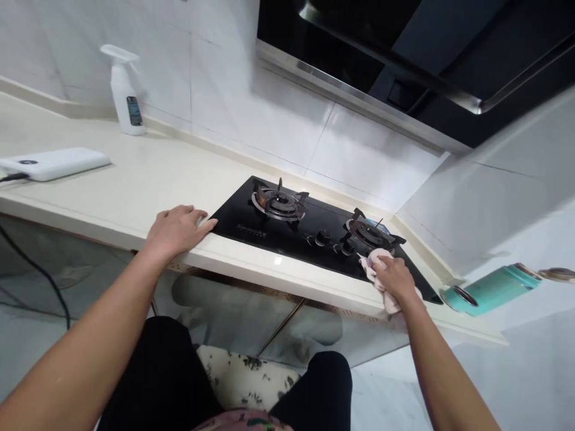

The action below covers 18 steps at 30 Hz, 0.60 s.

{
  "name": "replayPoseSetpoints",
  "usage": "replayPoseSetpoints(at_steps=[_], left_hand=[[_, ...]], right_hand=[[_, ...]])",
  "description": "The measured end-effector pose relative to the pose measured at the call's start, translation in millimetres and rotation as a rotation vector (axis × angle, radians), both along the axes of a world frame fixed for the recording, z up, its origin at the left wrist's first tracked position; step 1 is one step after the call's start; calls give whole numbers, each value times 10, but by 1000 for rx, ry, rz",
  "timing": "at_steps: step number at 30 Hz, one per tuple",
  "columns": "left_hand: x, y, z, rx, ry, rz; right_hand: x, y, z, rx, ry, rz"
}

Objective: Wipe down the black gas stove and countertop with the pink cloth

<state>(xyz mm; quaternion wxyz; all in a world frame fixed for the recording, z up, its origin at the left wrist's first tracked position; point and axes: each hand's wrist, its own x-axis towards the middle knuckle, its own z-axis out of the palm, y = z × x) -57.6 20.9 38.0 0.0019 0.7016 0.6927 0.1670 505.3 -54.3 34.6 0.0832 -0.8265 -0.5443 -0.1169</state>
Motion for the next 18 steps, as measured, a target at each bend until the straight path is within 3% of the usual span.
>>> replayPoseSetpoints(at_steps=[6, 12, 18], left_hand=[[16, -41, -5, 14, 10, -20], [-2, -20, -74, 56, 7, -33], [5, -14, -116, 68, -20, -30]], right_hand=[[-1011, -232, -92, 7, -83, 249], [-1405, -151, -87, 85, -24, 554], [-1880, 62, -125, 75, 45, 755]])
